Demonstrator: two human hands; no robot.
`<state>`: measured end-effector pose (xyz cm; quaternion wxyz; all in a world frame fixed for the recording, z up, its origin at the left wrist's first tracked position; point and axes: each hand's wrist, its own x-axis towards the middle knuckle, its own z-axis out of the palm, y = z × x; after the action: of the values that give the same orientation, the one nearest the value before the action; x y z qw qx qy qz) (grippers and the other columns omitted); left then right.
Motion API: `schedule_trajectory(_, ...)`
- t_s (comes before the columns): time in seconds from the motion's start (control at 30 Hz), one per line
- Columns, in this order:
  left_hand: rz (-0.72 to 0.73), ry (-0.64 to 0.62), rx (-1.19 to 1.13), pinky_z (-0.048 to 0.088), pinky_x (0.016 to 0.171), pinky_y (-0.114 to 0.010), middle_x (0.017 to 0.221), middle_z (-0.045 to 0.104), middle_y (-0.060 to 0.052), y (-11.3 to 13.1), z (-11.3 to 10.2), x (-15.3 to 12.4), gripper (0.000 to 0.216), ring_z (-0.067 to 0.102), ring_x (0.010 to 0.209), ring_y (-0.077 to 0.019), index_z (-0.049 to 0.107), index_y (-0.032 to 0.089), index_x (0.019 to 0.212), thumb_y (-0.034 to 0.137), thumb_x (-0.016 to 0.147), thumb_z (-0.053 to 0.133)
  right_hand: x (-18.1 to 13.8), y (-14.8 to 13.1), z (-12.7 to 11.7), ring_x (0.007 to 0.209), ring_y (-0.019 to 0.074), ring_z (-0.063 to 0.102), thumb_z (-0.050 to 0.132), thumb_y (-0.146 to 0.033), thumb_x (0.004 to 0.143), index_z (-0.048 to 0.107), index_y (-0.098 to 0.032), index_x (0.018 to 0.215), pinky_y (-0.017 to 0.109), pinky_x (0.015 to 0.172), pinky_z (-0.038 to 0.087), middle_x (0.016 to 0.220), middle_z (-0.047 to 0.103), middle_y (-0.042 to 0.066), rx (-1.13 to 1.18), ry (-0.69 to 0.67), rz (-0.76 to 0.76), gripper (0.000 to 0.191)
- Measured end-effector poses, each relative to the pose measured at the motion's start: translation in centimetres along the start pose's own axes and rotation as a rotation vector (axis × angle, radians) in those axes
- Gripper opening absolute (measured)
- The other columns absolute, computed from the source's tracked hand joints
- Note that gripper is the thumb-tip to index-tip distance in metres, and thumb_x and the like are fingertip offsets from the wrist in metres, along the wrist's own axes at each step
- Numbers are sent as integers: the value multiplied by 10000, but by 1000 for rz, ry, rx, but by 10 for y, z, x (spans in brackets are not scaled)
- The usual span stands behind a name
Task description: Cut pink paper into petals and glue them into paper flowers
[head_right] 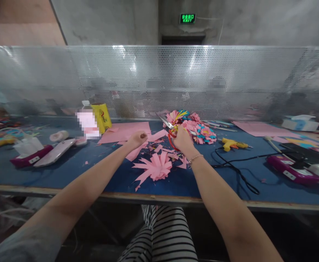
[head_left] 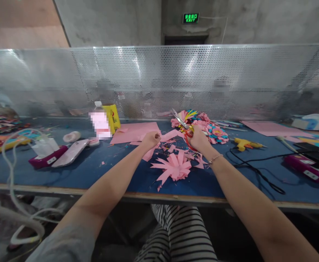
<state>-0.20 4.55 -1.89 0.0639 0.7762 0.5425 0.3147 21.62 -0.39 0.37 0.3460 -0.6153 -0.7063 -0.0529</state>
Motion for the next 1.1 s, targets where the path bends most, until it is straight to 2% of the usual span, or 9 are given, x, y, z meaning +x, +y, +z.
schedule_trajectory(0.2, 131, 116, -133, 357, 924, -271, 1120, 563, -83, 14, -9, -5, 396, 503, 1022, -168, 509, 153, 1117, 266, 737, 516, 4, 2, -17, 758, 143, 535, 452, -168, 754, 400, -163, 909, 248, 685, 423, 876, 556, 65, 347, 90, 6, 163)
schedule_trajectory(0.37, 283, 96, -205, 300, 974, -292, 1218, 499, -84, 30, -13, -11, 450, 428, 1136, -192, 475, 181, 1158, 335, 742, 545, 3, -1, -19, 746, 114, 544, 445, -193, 768, 364, -189, 941, 247, 678, 448, 930, 535, 42, 633, 56, -67, 191)
schedule_trajectory(0.43, 296, 76, -210, 327, 930, -282, 1136, 544, -82, 34, -14, -12, 349, 461, 1078, -192, 529, 179, 1057, 324, 741, 547, 4, 2, -17, 721, 110, 539, 454, -209, 767, 369, -195, 943, 245, 663, 449, 920, 529, 34, 659, 89, -57, 196)
schedule_trajectory(0.5, 237, 55, -181, 373, 815, -268, 925, 592, -61, 37, -15, -14, 215, 512, 911, -179, 564, 168, 877, 329, 736, 546, 7, 8, -14, 693, 107, 527, 457, -220, 766, 377, -194, 943, 240, 648, 444, 896, 525, 27, 654, 140, -34, 195)
schedule_trajectory(0.57, 167, 27, -160, 370, 668, -248, 698, 534, -10, 38, -19, -15, 194, 487, 714, -145, 527, 165, 717, 356, 711, 563, 11, 16, -12, 687, 112, 516, 460, -218, 759, 390, -186, 935, 238, 645, 435, 860, 522, 24, 615, 196, 22, 192)
schedule_trajectory(0.63, 145, -4, -189, 317, 569, -228, 591, 433, 32, 39, -23, -16, 245, 413, 602, -111, 471, 166, 643, 372, 668, 600, 14, 22, -11, 692, 122, 507, 463, -201, 746, 403, -178, 928, 239, 639, 426, 829, 520, 23, 554, 231, 82, 193)
schedule_trajectory(0.83, 163, -72, -430, 264, 494, -210, 535, 333, 56, 31, -25, -15, 283, 325, 513, -71, 383, 175, 611, 389, 697, 547, 13, 23, -20, 712, 139, 483, 488, -165, 699, 434, -144, 891, 251, 661, 396, 814, 515, 49, 418, 280, 180, 200)
schedule_trajectory(1.0, 119, -304, -802, 272, 448, -188, 486, 330, 69, 22, -20, -13, 199, 300, 434, -45, 341, 184, 639, 272, 697, 510, 13, 22, -23, 734, 151, 476, 468, -155, 703, 437, -154, 855, 286, 696, 395, 811, 510, 50, 361, 289, 226, 154)
schedule_trajectory(1.1, 31, -364, -960, 220, 412, -182, 455, 260, 79, 22, -20, -11, 162, 235, 391, -37, 306, 188, 623, 188, 672, 461, 14, 23, -23, 746, 157, 478, 477, -148, 693, 438, -158, 852, 292, 703, 397, 817, 513, 52, 352, 277, 241, 164)
